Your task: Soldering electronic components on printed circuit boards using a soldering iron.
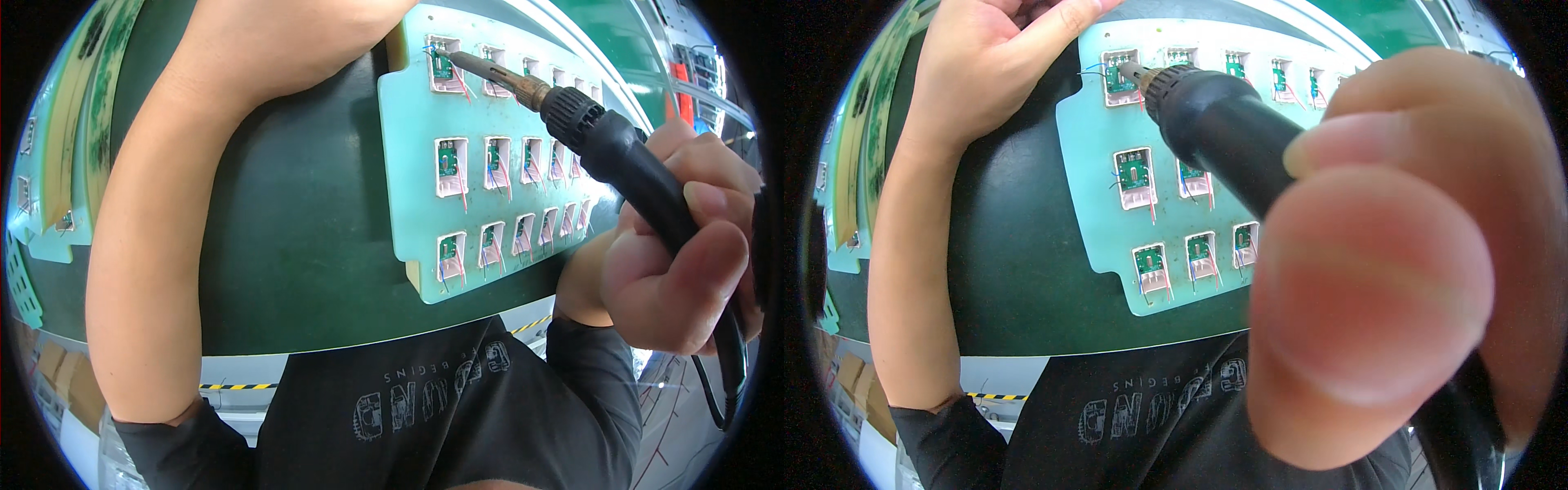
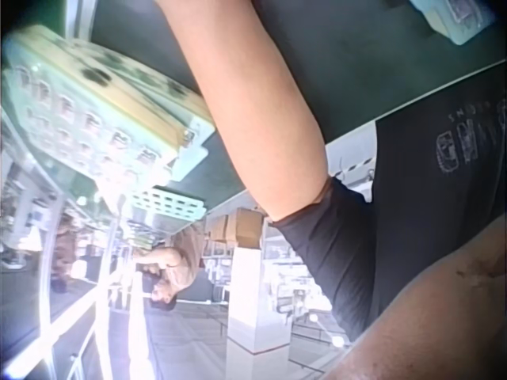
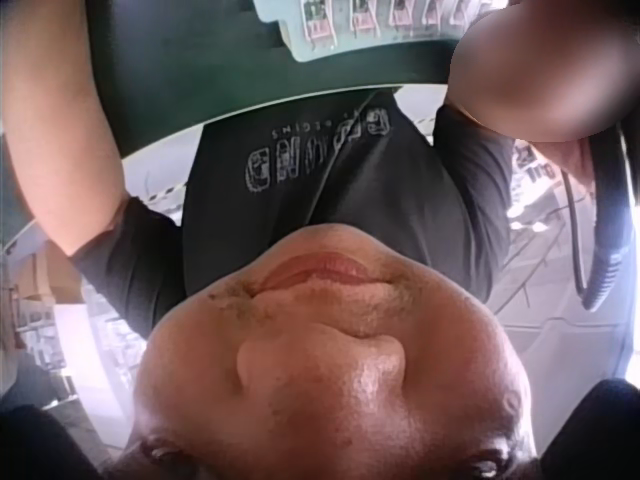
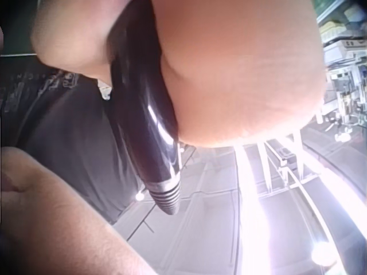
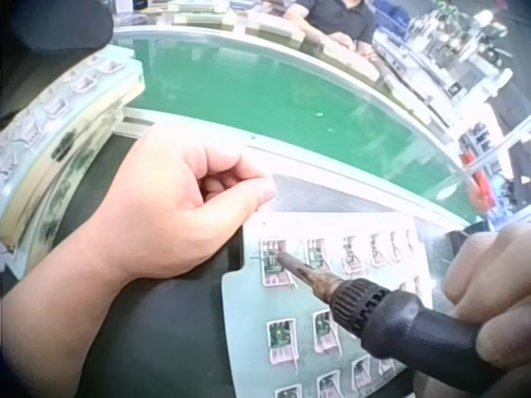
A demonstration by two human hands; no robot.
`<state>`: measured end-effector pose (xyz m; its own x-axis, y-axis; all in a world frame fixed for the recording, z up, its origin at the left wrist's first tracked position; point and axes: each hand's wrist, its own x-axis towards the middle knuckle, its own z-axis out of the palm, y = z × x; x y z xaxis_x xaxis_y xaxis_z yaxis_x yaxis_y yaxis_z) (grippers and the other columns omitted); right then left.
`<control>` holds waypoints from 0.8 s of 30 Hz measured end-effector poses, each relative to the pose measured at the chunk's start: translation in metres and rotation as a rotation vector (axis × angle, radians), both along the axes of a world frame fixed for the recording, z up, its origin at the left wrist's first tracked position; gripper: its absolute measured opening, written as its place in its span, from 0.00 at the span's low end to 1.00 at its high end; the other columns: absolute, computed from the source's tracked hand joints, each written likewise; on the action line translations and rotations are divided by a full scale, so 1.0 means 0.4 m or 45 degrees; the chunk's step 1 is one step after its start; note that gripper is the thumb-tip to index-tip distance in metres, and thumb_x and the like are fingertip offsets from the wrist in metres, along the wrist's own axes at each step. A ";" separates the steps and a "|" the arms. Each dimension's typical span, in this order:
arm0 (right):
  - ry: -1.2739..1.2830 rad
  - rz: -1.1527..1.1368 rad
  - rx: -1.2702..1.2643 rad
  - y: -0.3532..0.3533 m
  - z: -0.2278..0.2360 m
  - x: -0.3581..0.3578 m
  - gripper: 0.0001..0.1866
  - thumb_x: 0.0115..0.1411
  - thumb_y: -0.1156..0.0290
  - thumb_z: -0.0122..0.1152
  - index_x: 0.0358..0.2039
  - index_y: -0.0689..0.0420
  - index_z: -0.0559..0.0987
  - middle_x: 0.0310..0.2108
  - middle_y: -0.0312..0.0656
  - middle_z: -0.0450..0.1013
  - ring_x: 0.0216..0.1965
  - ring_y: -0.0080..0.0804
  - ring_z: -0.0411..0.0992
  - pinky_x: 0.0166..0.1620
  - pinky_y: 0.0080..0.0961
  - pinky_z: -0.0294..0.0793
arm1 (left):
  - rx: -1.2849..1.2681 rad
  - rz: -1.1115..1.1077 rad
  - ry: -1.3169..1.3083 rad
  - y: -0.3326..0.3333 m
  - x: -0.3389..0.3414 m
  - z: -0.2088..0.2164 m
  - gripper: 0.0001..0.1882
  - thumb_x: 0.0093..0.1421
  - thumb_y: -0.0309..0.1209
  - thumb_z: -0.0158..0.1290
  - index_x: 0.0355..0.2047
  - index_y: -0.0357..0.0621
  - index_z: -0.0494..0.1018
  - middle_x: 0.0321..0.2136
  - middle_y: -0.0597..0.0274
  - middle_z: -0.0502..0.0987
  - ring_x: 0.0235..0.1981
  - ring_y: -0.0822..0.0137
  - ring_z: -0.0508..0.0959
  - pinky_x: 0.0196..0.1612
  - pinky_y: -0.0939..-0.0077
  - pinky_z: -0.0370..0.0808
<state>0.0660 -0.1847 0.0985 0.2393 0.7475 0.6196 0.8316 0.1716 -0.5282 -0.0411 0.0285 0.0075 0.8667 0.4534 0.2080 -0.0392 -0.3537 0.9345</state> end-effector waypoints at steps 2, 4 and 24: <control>0.001 0.000 0.000 0.000 0.000 0.001 0.10 0.62 0.67 0.43 0.30 0.60 0.70 0.20 0.42 0.63 0.18 0.26 0.58 0.25 0.26 0.57 | -0.008 -0.007 0.002 0.000 0.000 0.001 0.05 0.59 0.24 0.58 0.30 0.33 0.79 0.20 0.68 0.77 0.20 0.83 0.71 0.24 0.86 0.68; 0.001 0.000 -0.004 0.000 -0.001 0.002 0.10 0.62 0.67 0.43 0.30 0.60 0.70 0.20 0.42 0.63 0.18 0.26 0.58 0.25 0.26 0.57 | 0.023 -0.001 0.022 -0.001 0.002 0.003 0.05 0.59 0.23 0.58 0.30 0.33 0.79 0.20 0.68 0.77 0.20 0.83 0.71 0.24 0.86 0.68; -0.016 -0.011 0.009 0.000 -0.001 0.009 0.11 0.62 0.67 0.43 0.31 0.61 0.70 0.20 0.43 0.63 0.18 0.25 0.57 0.25 0.26 0.58 | -0.155 0.049 0.040 -0.015 0.012 0.020 0.05 0.59 0.23 0.58 0.31 0.32 0.78 0.22 0.70 0.77 0.21 0.85 0.71 0.25 0.89 0.68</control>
<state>0.0695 -0.1847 0.0981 0.2378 0.7413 0.6277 0.8395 0.1682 -0.5166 -0.0363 0.0226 0.0155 0.8533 0.5070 0.1219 0.0026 -0.2380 0.9713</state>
